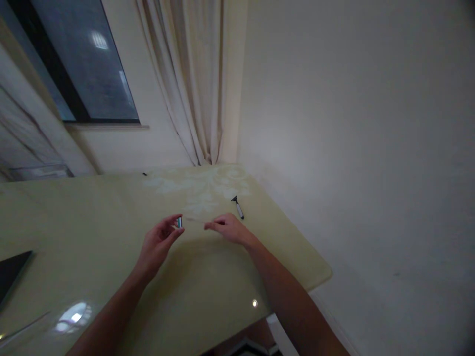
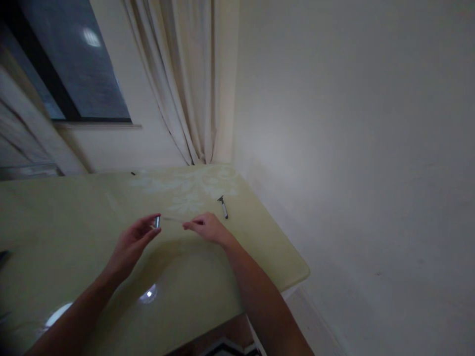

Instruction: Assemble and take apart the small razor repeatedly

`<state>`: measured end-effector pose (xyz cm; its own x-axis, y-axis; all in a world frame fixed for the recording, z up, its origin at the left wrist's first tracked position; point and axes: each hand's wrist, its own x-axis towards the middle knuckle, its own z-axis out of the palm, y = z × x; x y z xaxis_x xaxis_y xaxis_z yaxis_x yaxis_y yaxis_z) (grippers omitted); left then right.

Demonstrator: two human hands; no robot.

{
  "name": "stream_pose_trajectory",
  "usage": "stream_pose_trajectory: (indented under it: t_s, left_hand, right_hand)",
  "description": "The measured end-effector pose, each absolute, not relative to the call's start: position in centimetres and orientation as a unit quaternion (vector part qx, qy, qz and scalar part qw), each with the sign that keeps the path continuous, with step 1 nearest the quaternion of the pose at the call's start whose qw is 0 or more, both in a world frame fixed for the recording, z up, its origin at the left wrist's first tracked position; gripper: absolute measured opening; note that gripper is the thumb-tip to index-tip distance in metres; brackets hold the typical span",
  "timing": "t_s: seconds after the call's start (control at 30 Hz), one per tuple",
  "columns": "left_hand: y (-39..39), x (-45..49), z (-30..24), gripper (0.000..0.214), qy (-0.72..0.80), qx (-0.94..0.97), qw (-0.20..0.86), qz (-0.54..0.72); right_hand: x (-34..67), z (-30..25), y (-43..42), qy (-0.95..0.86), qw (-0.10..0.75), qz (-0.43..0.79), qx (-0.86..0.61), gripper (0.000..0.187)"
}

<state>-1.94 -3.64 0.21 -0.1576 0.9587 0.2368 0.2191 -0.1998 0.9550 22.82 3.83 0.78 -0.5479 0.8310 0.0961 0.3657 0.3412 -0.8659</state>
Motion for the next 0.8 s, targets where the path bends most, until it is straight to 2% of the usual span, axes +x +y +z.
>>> stream_pose_trajectory:
  t_s: [0.1,0.17,0.23,0.37,0.47,0.8]
  left_hand:
    - [-3.4,-1.7,0.1,0.057,0.537,0.556,0.311,0.553]
    - [-2.8,-1.0,-0.2,0.054,0.541,0.581,0.297,0.531]
    - [-1.8,0.3,-0.5,0.05,0.538,0.616,0.292,0.496]
    - [1.7,4.4,-1.1,0.046,0.515,0.671,0.304,0.439]
    - [4.9,7.7,-1.3,0.044,0.558,0.696,0.252,0.375]
    - [8.6,10.8,-2.8,0.044,0.656,0.683,0.155,0.281]
  right_hand:
    - [23.8,0.8,5.4,-0.679,0.405,0.316,-0.524,0.061]
    - [25.1,0.9,6.5,-0.634,0.435,0.265,-0.582,0.059]
    - [26.5,0.9,7.5,-0.599,0.443,0.219,-0.63,0.049]
    - [28.5,0.5,8.3,-0.546,0.393,0.192,-0.715,0.035]
    - [29.1,-0.1,8.2,-0.551,0.342,0.193,-0.736,0.031]
    - [29.3,-1.5,8.4,-0.592,0.263,0.081,-0.757,0.029]
